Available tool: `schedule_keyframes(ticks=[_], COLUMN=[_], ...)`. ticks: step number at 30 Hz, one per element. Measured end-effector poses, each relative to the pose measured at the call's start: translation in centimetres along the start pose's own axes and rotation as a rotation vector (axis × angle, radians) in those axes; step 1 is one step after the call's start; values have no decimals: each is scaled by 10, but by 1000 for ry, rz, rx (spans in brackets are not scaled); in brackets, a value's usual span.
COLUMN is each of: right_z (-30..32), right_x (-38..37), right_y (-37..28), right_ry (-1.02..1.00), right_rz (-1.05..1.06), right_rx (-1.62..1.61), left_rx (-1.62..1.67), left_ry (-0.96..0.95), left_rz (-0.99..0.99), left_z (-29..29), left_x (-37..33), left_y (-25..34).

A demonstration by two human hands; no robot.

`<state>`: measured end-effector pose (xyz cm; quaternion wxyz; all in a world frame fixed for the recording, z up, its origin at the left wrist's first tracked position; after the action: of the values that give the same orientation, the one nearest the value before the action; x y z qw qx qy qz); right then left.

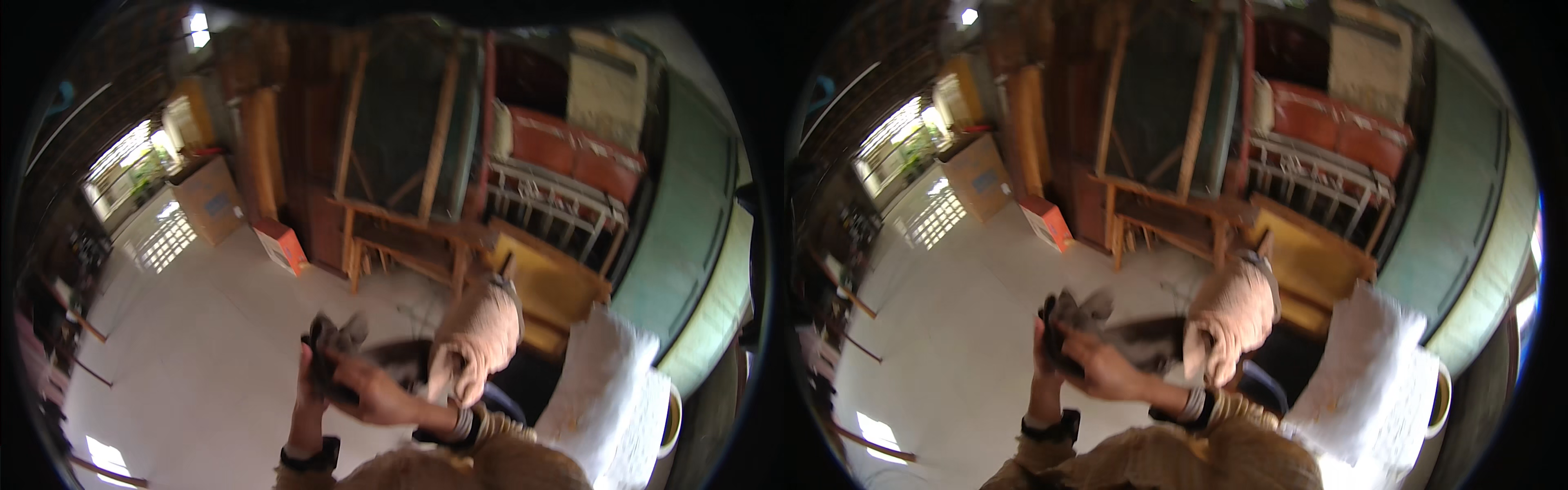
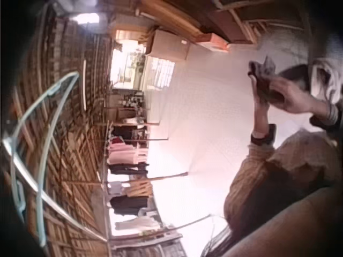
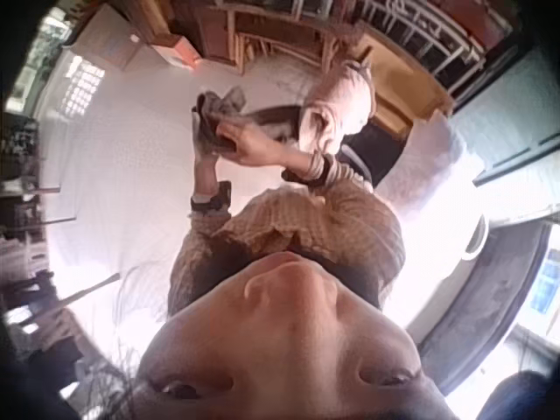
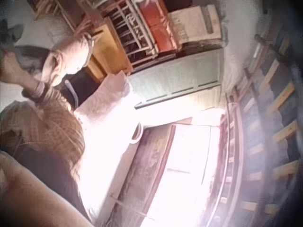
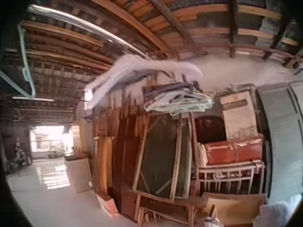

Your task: The person picks up various garments from a chair and hangs them on a clothesline using clothespins and hangers. Items include socks, patterned shorts, a light blue garment, a white shirt, brown pants, and a towel. The person uses both hands to position and secure each item on the line.

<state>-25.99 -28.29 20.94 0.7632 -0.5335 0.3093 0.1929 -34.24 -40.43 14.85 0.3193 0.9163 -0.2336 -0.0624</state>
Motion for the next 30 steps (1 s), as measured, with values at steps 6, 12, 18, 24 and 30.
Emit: schedule_keyframes(ticks=[6,12,18,24,30], right_z=[-31,-100,-189,-236,-301], right_x=[-22,-45,-21,-47,-30], right_y=[-28,-45,-58,-79,-146], right_ry=[-246,-197,-494,-102,-488], right_rz=[224,207,-65,8,239], right_rx=[-304,-194,-319,-449,-408], left_rx=[-51,-651,-771,-425,-1024], left_ry=[178,268,699,1234,1776], left_rz=[-5,-48,-313,-811,-867], left_z=[-18,14,73,136,185], left_x=[76,141,232,360,476], left_y=[63,115,158,222,268])
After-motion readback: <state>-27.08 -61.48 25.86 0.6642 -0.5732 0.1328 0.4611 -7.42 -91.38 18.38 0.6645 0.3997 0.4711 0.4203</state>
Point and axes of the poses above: each hand's wrist, its own x-axis away from the middle knuckle, its own z-axis out of the back of the hand, y = z × x, the point moved 2 cm from there along -x, towards the middle knuckle, and after that the axes turned 14 degrees about y, right-handed, at the moved point
